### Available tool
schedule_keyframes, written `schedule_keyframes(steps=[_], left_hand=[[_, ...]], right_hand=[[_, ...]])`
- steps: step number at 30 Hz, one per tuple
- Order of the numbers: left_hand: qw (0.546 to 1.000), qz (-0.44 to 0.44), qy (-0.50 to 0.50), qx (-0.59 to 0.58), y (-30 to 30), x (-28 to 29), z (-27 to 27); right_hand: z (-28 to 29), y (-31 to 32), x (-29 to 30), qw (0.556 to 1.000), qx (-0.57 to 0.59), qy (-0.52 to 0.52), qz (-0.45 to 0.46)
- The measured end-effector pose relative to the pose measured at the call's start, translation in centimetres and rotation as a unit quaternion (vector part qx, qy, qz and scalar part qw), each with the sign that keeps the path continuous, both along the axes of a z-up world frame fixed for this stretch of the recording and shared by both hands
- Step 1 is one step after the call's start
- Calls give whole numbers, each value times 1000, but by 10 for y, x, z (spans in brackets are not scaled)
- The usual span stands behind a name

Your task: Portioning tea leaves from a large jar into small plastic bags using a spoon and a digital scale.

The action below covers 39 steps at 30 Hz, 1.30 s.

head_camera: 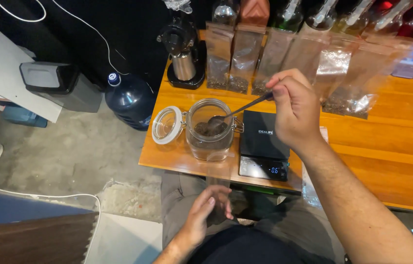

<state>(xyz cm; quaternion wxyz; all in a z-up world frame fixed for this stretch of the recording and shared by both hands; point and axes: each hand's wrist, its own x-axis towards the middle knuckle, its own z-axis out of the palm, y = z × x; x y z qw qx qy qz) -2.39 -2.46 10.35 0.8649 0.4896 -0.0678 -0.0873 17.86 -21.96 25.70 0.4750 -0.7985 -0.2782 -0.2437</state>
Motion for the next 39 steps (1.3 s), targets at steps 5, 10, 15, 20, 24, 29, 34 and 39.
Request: schedule_keyframes(steps=[5,10,15,20,24,29,34,39], left_hand=[[1000,-21,-12,-20,-3,7,14],[996,-77,24,-26,-8,12,25],[994,-112,21,-3,-15,18,23],[989,-146,9,-24,-24,23,25],[978,-170,83,-82,-33,24,28],[982,-180,62,-20,-34,23,36],[983,-177,49,-15,-33,23,36],[983,-175,50,-2,-32,24,42]], right_hand=[[-8,-9,-3,999,25,-26,-5],[1,-49,-22,996,84,-2,-41],[10,-73,-43,998,44,28,-31],[2,-66,-51,983,-103,111,104],[-1,-49,-62,949,-175,154,213],[-5,-49,-64,933,-168,198,247],[-4,-54,-63,929,-167,222,245],[-12,-55,-63,933,-169,218,229]])
